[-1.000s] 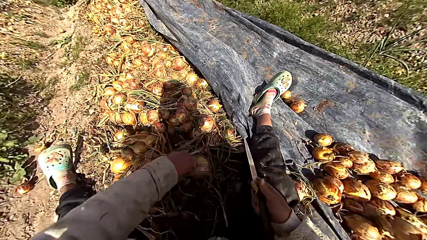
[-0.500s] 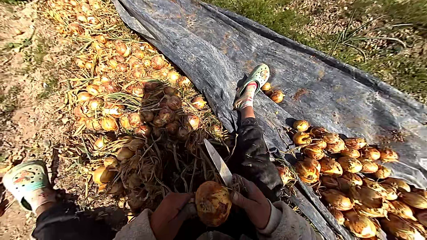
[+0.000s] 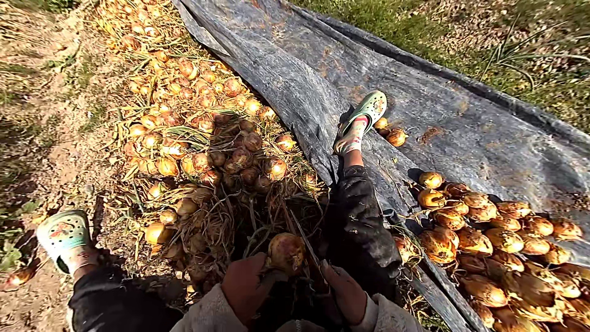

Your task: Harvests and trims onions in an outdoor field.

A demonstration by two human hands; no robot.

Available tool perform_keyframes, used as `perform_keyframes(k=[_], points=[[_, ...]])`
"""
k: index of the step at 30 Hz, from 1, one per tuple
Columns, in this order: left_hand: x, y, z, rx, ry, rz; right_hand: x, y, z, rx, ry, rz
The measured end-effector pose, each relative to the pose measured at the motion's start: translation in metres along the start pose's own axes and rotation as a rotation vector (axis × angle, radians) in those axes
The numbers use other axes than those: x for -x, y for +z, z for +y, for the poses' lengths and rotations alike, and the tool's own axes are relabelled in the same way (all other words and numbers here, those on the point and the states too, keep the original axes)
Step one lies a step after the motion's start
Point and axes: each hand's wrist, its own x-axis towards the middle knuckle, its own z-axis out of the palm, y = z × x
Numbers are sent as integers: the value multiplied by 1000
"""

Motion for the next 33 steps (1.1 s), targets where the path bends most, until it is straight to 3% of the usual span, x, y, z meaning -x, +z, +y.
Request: perform_keyframes(k=[3,5,7,9,10,12,13,15,17,19,21,22,23,26,28,30,33], points=[[-20,7,2,51,-8,223,-14,-5,3,-6,16,85],[-26,19,6,-1,159,325,-22,-12,10,-42,40,58],[-24,38,7,-104,329,299,-29,-16,21,-137,41,13],[-12,56,11,-167,416,105,-33,-15,30,-237,44,52],[-5,61,15,-150,399,-75,-34,-14,31,-264,70,106],[-1,64,25,-105,228,-499,-38,-9,35,-252,239,258],[-6,64,28,-104,165,-628,-41,-8,38,-254,321,306],[-25,62,32,-109,73,-750,-42,-11,31,-233,311,319],[-55,54,42,-109,72,-816,-37,-16,13,-217,91,338],[-87,49,51,-110,266,-626,-35,-20,-14,-157,-206,434],[-120,61,54,-90,470,-130,-31,-35,-45,-47,-507,521],[-142,64,57,-69,434,17,-29,-45,-62,0,-639,560],[-164,60,57,-38,297,21,-24,-58,-81,25,-748,587],[-227,36,25,-82,-220,-201,0,-97,-120,55,-913,659],[-253,32,-11,-154,-402,-261,16,-107,-121,-13,-850,666],[-265,39,-41,-195,-474,-252,26,-108,-102,-34,-699,638],[-279,63,-63,-275,-555,-292,16,-114,-58,-64,-607,461]])
